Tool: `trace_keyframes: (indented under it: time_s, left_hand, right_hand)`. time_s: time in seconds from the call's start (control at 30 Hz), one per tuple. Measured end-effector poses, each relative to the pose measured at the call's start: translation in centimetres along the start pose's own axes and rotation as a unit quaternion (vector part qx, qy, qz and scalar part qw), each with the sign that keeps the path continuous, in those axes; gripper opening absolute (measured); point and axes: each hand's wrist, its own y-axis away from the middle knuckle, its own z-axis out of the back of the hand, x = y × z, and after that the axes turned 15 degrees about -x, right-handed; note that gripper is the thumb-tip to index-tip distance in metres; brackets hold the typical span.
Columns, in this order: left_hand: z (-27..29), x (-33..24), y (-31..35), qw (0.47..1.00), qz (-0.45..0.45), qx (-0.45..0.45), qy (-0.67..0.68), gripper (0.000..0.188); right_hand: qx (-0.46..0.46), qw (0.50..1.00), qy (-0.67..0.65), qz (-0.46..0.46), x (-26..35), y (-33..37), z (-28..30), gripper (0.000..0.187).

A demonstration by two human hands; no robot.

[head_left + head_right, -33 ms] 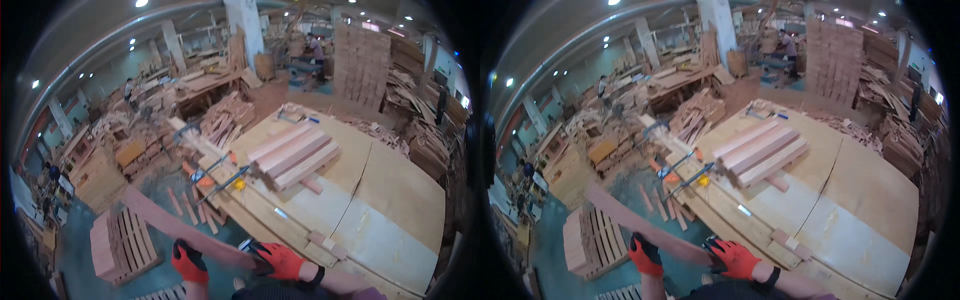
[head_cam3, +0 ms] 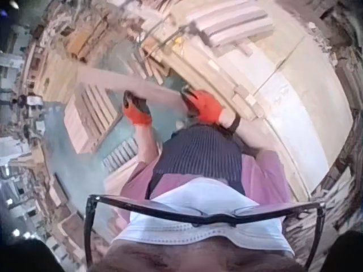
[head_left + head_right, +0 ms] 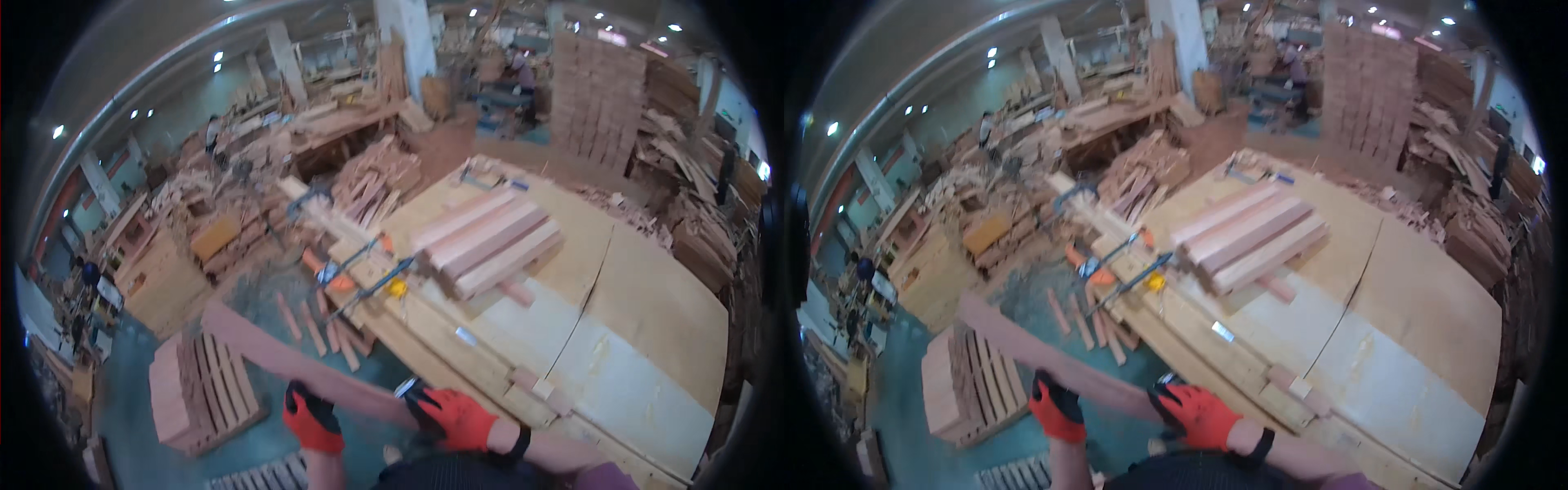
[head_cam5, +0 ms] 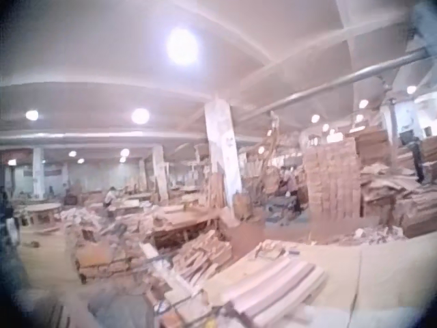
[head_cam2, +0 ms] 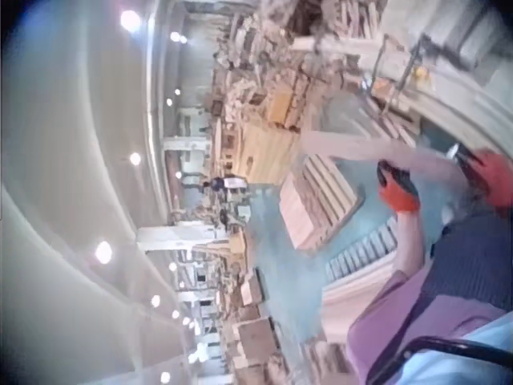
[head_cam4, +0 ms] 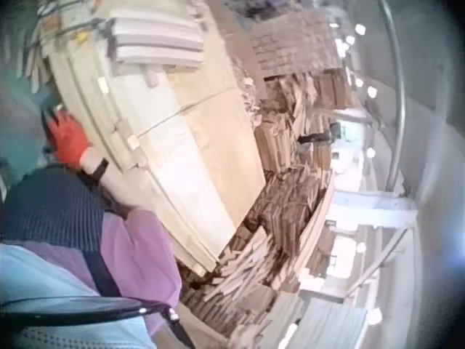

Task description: Gathering, aligning, and sorting wooden slats on a large workbench in a factory setting.

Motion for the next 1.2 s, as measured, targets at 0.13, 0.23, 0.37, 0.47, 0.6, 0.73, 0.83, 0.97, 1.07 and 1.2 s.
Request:
trace_keyframes:
  time_s: [0.13, 0.23, 0.37, 0.47, 0.6, 0.73, 0.83, 0.97, 1.07, 1.2]
  left_hand:
    - [3.7, -0.2, -4.7, 0.995, 0.098, -0.012, 0.034, 0.045]
    - [8.5, -1.9, -8.3, 0.992, 0.122, -0.042, 0.012, 0.046]
    - [9.9, -3.0, -13.2, 0.987, 0.154, -0.034, 0.017, 0.047]
    - [9.4, -1.8, -16.8, 0.982, 0.186, 0.018, 0.037, 0.046]
    - [2.7, 0.9, -19.1, 0.962, 0.251, 0.103, 0.002, 0.039]
    - [-5.7, 4.8, -18.7, 0.908, 0.293, 0.280, -0.106, 0.035]
    - [-8.5, 7.2, -19.8, 0.885, 0.255, 0.350, -0.173, 0.044]
    - [-10.5, 8.5, -23.2, 0.854, 0.245, 0.381, -0.258, 0.050]
    - [-12.9, 9.7, -27.0, 0.831, 0.237, 0.401, -0.303, 0.049]
    - [-18.5, 13.5, -32.9, 0.808, 0.211, 0.450, -0.316, 0.043]
  right_hand:
    - [0.060, 0.995, -0.004, -0.083, 2.4, -4.6, -4.3, 0.092]
    - [0.083, 0.992, -0.031, -0.094, 4.8, -7.8, -8.0, 0.093]
    - [0.090, 0.975, -0.115, -0.171, 5.9, -11.4, -11.6, 0.090]
    - [0.059, 0.964, -0.114, -0.233, 6.2, -13.7, -12.2, 0.091]
    - [0.034, 0.893, -0.195, -0.404, 5.5, -16.0, -10.1, 0.084]
    - [-0.169, 0.866, -0.249, -0.400, 1.5, -14.4, -10.4, 0.080]
    - [-0.328, 0.814, -0.257, -0.405, -3.4, -13.5, -9.9, 0.076]
    - [-0.505, 0.688, -0.227, -0.469, -10.5, -13.0, -9.4, 0.066]
    - [-0.604, 0.625, -0.179, -0.462, -16.5, -12.3, -8.0, 0.059]
    - [-0.616, 0.580, -0.139, -0.514, -22.7, -12.4, -4.5, 0.056]
